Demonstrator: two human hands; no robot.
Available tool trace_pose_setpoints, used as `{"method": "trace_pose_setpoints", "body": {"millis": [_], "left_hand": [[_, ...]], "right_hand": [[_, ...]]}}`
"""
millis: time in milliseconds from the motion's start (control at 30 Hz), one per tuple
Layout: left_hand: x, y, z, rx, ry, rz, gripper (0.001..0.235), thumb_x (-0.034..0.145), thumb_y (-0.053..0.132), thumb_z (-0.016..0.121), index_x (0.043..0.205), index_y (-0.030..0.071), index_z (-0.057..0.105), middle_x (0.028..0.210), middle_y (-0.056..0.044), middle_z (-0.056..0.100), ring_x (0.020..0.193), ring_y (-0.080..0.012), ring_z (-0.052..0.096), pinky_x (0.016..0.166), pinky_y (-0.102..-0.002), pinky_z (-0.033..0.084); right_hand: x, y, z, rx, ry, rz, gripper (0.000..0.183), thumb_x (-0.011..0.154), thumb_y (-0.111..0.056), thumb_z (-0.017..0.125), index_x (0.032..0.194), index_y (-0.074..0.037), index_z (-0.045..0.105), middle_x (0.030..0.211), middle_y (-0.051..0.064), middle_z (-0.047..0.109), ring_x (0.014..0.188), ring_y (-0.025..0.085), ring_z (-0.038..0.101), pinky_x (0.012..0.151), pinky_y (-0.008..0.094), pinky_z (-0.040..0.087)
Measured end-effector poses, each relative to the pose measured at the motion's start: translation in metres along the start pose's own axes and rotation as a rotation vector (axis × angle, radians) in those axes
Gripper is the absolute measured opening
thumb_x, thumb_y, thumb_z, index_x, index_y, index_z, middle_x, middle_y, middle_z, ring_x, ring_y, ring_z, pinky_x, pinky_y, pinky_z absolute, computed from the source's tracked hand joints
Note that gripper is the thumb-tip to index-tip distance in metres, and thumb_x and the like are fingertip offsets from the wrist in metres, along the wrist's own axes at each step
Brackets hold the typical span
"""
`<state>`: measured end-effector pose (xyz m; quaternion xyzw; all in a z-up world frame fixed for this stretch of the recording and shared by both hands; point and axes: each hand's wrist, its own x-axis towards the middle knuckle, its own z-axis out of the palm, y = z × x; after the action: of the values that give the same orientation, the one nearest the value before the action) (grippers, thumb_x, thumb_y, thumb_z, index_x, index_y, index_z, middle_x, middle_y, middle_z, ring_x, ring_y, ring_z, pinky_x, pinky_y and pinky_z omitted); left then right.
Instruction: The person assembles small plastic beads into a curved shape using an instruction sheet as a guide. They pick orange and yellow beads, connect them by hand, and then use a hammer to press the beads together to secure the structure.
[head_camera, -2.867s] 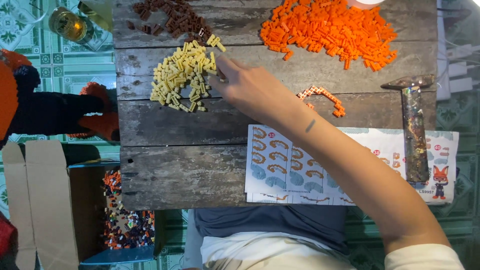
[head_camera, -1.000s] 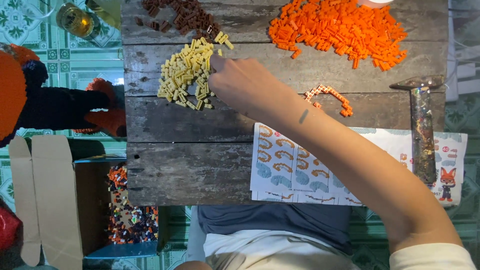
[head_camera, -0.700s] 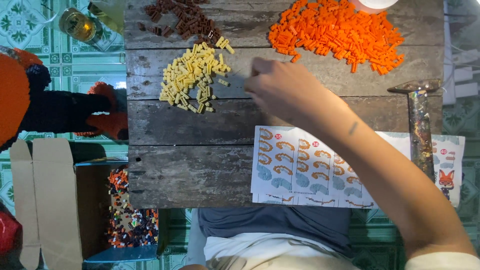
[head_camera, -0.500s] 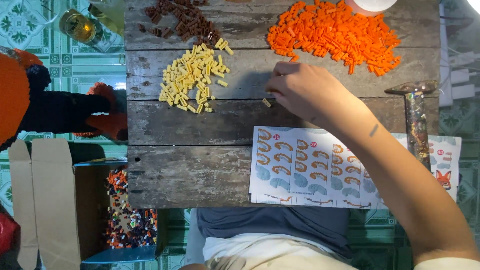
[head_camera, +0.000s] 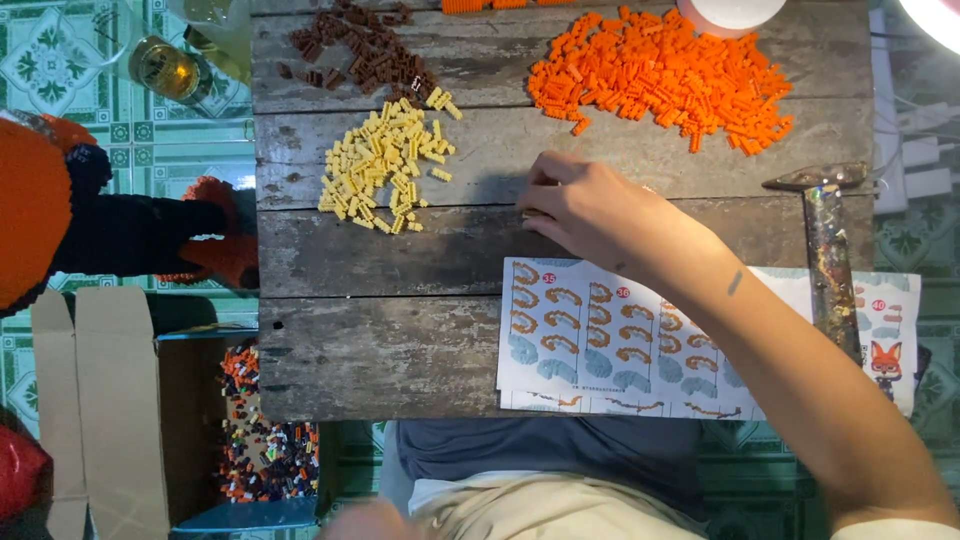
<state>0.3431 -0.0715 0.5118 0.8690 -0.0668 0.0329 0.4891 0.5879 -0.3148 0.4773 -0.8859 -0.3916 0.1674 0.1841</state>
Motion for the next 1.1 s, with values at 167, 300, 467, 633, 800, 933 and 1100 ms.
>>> {"method": "trace_pose_setpoints", "body": {"millis": [167, 300, 467, 633, 800, 933, 1100], "left_hand": [[0.091, 0.007, -0.038, 0.224, 0.06, 0.267, 0.003, 0.084, 0.018, 0.081, 0.086, 0.019, 0.08, 0.084, 0.003, 0.078, 0.077, -0.0175, 0.07, 0.072, -0.033, 0.06], [0.142, 0.012, -0.057, 0.635, -0.054, 0.067, 0.017, 0.116, 0.013, 0.073, 0.122, 0.003, 0.086, 0.096, -0.016, 0.083, 0.09, -0.0337, 0.08, 0.078, -0.045, 0.066], [0.167, -0.032, -0.044, 0.85, -0.066, -0.061, 0.02, 0.105, 0.022, 0.076, 0.121, 0.015, 0.087, 0.105, -0.004, 0.082, 0.083, -0.0327, 0.076, 0.072, -0.048, 0.059], [0.202, -0.06, -0.022, 0.778, 0.004, 0.069, 0.015, 0.103, 0.017, 0.077, 0.111, 0.015, 0.09, 0.102, -0.004, 0.079, 0.081, -0.0312, 0.075, 0.071, -0.045, 0.058], [0.223, -0.079, 0.0, 0.778, -0.057, 0.043, 0.011, 0.102, 0.015, 0.081, 0.108, 0.015, 0.091, 0.103, -0.004, 0.076, 0.065, -0.0234, 0.073, 0.065, -0.04, 0.062], [0.223, -0.081, 0.006, 0.858, -0.015, 0.093, 0.005, 0.096, 0.018, 0.088, 0.096, 0.014, 0.091, 0.097, -0.004, 0.074, 0.06, -0.0261, 0.073, 0.06, -0.04, 0.059], [0.223, -0.084, 0.009, 0.836, 0.05, 0.131, 0.006, 0.092, 0.008, 0.088, 0.088, 0.006, 0.083, 0.092, -0.008, 0.072, 0.06, -0.0281, 0.07, 0.059, -0.043, 0.057]], "right_hand": [[0.006, 0.002, -0.001, -0.022, -0.039, 0.047, 0.024, 0.105, -0.022, 0.077, 0.122, -0.007, 0.084, 0.115, 0.016, 0.073, 0.095, 0.039, 0.083, 0.076, 0.043, 0.071], [0.025, -0.01, -0.003, -0.099, 0.059, -0.044, 0.02, 0.106, -0.025, 0.078, 0.116, -0.009, 0.086, 0.107, 0.014, 0.075, 0.096, 0.033, 0.081, 0.075, 0.038, 0.069], [0.06, -0.015, 0.035, -0.046, 0.356, -0.165, 0.013, 0.102, -0.018, 0.081, 0.105, -0.005, 0.082, 0.095, 0.01, 0.069, 0.071, 0.03, 0.071, 0.064, 0.043, 0.061], [0.07, -0.018, 0.047, -0.205, 0.434, -0.173, 0.018, 0.104, -0.022, 0.075, 0.099, -0.005, 0.074, 0.101, 0.014, 0.07, 0.08, 0.036, 0.072, 0.062, 0.047, 0.06], [0.052, -0.002, 0.035, -0.201, 0.317, -0.073, 0.019, 0.099, -0.023, 0.079, 0.097, -0.004, 0.08, 0.101, 0.011, 0.072, 0.082, 0.032, 0.073, 0.063, 0.046, 0.062], [0.034, 0.014, 0.018, -0.154, 0.231, -0.01, 0.02, 0.094, -0.023, 0.075, 0.103, -0.007, 0.084, 0.109, 0.014, 0.073, 0.092, 0.036, 0.073, 0.069, 0.049, 0.063], [0.009, 0.016, -0.019, -0.047, 0.19, 0.032, 0.018, 0.104, -0.02, 0.072, 0.107, -0.009, 0.086, 0.112, 0.008, 0.077, 0.093, 0.033, 0.074, 0.076, 0.049, 0.06]]}}
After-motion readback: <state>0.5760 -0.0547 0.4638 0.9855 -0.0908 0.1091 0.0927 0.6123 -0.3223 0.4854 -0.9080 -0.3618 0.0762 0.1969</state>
